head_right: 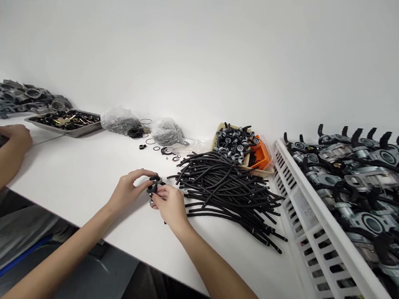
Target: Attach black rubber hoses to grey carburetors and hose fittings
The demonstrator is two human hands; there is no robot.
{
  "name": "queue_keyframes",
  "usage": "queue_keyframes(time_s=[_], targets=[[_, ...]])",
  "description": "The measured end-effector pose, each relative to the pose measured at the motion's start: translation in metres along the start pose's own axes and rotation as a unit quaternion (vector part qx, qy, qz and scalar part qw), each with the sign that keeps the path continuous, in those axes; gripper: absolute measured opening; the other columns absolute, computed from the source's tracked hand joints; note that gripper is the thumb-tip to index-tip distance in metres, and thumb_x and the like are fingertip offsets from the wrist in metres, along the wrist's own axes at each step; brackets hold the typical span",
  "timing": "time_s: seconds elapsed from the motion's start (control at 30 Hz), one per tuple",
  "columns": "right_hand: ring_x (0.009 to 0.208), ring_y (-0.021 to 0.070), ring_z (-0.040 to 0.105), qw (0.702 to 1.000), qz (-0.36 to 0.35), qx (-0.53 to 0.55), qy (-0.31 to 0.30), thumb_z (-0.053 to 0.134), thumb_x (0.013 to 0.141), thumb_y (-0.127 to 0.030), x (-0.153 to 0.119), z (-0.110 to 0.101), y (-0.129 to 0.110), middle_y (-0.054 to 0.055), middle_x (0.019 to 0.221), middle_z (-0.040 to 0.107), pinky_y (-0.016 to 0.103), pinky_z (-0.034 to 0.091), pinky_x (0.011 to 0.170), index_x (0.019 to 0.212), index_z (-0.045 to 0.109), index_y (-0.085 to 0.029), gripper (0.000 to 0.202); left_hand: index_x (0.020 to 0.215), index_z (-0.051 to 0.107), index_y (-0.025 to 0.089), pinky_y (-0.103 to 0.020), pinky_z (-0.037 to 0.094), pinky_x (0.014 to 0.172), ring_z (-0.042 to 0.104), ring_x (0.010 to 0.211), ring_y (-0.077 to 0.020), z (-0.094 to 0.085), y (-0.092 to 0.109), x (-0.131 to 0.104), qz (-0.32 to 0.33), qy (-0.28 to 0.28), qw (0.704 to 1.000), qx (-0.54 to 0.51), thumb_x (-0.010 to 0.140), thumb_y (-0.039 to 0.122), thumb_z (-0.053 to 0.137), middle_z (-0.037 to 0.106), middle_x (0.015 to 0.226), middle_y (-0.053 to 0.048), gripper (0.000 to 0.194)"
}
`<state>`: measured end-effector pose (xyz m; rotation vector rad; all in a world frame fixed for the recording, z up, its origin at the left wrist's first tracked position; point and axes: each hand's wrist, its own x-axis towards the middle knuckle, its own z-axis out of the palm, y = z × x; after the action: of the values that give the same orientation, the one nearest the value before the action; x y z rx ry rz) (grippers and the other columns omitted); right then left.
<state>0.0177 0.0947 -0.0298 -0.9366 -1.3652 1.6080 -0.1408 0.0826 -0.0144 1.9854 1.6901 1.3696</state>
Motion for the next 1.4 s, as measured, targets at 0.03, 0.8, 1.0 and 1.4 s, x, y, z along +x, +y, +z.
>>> queue_keyframes(time_s=[0.03, 0.8, 1.0, 1.4], targets=[[0.054, 0.0134, 0.067, 1.000, 0.000, 0.002, 0.001, 0.071, 0.068, -0.021, 0.000, 0.000, 0.000, 0.000, 0.069, 0.068, 0.030, 0.058, 0.059, 0.079, 0.063, -0.015, 0.015, 0.094, 0.071, 0.024, -0.040, 0.048, 0.091, 0.067, 0.096, -0.0243, 0.000, 0.000, 0.000, 0.000, 0.000, 1.000, 0.000, 0.082, 0.028, 0.059, 0.075, 0.098, -0.004, 0.018], [0.054, 0.0138, 0.067, 0.999, -0.020, -0.047, 0.020, 0.073, 0.068, -0.023, 0.000, -0.002, 0.000, 0.003, 0.071, 0.069, 0.028, 0.057, 0.055, 0.081, 0.067, -0.014, 0.017, 0.094, 0.070, 0.024, -0.040, 0.049, 0.090, 0.067, 0.095, -0.0243, -0.003, 0.002, -0.001, 0.008, 0.018, 1.000, -0.001, 0.081, 0.028, 0.061, 0.075, 0.097, -0.005, 0.016], [0.055, 0.0148, 0.067, 0.997, -0.029, -0.062, 0.027, 0.072, 0.068, -0.024, -0.002, -0.003, -0.002, 0.004, 0.072, 0.070, 0.029, 0.058, 0.056, 0.081, 0.068, -0.014, 0.017, 0.096, 0.070, 0.024, -0.041, 0.050, 0.090, 0.067, 0.097, -0.0250, -0.004, 0.001, -0.001, 0.010, 0.015, 1.000, -0.002, 0.082, 0.031, 0.062, 0.075, 0.099, -0.005, 0.017], [0.062, 0.0174, 0.068, 0.982, -0.081, -0.165, 0.042, 0.065, 0.072, -0.022, -0.007, -0.006, -0.007, 0.005, 0.075, 0.071, 0.030, 0.056, 0.061, 0.081, 0.066, -0.017, 0.010, 0.098, 0.067, 0.024, -0.040, 0.050, 0.092, 0.067, 0.101, -0.0243, -0.011, -0.001, -0.004, 0.014, 0.038, 0.999, -0.009, 0.081, 0.037, 0.067, 0.073, 0.103, -0.004, 0.021]])
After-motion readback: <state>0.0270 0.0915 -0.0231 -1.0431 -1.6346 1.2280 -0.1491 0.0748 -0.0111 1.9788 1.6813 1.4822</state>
